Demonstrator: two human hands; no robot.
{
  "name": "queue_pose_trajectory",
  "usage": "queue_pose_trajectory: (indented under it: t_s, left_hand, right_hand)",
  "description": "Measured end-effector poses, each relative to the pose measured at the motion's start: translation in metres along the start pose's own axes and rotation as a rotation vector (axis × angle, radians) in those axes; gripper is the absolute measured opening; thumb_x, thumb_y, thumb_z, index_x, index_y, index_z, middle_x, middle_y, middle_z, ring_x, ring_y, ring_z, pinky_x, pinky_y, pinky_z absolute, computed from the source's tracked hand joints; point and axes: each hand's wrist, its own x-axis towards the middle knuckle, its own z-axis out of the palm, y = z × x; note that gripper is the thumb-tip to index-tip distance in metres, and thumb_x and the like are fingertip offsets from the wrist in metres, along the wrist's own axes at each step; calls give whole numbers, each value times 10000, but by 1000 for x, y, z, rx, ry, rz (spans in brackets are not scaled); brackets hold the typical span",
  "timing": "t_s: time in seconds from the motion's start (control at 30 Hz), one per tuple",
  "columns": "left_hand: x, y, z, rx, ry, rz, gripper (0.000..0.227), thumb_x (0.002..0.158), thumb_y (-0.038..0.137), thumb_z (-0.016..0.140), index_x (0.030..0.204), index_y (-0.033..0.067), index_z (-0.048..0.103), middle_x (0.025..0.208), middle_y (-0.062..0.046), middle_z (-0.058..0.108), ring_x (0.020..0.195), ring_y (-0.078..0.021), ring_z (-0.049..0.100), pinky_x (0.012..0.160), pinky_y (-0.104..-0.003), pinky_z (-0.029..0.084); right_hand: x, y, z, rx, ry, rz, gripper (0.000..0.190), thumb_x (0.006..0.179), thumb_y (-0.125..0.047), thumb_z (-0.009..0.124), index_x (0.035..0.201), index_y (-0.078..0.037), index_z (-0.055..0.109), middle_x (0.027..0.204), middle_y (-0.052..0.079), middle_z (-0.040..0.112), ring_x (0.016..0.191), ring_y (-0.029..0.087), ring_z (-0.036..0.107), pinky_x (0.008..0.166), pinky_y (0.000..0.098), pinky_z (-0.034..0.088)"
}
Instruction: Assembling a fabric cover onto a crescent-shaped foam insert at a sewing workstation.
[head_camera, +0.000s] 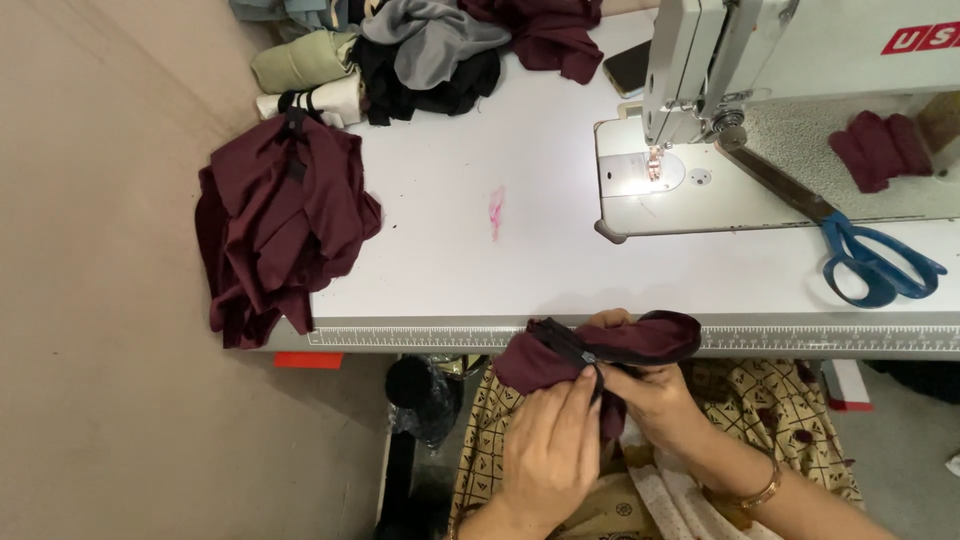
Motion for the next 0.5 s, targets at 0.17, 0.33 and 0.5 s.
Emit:
queue_pose_trajectory:
  t_s: [0.17, 0.33, 0.5]
  left_hand:
    - [30, 8, -30, -199, 60, -237, 193, 974, 0, 589, 1146, -48, 663, 1100, -175, 667, 943, -272, 697, 808, -317, 555]
    - [44, -3, -44, -471, 81, -422, 151, 1004, -18, 505, 1115, -31, 607, 1183, -154, 691, 1067, -223, 681, 912, -270, 532]
    - [29, -34, -24, -1120, 30, -932, 171, 1026, 10, 485, 1110, 4, 634, 982, -53, 687, 871, -99, 632, 781, -254, 525]
  right_hand:
    - [-4, -24, 18, -301, -27, -173, 321, 869, 46, 705, 1184, 12, 655, 1251, 70, 605, 1128, 151, 600, 981, 312, 494]
    - [-3, -42, 32, -626, -45, -378, 188, 873, -3, 731, 1058, -32, 725, 1268, 71, 612, 1137, 145, 621, 940, 299, 530]
    - [-1, -45, 27, -787, 73, -179, 147, 828, -66, 831, 909, -48, 710, 905, 16, 738, 850, 101, 690, 786, 255, 551]
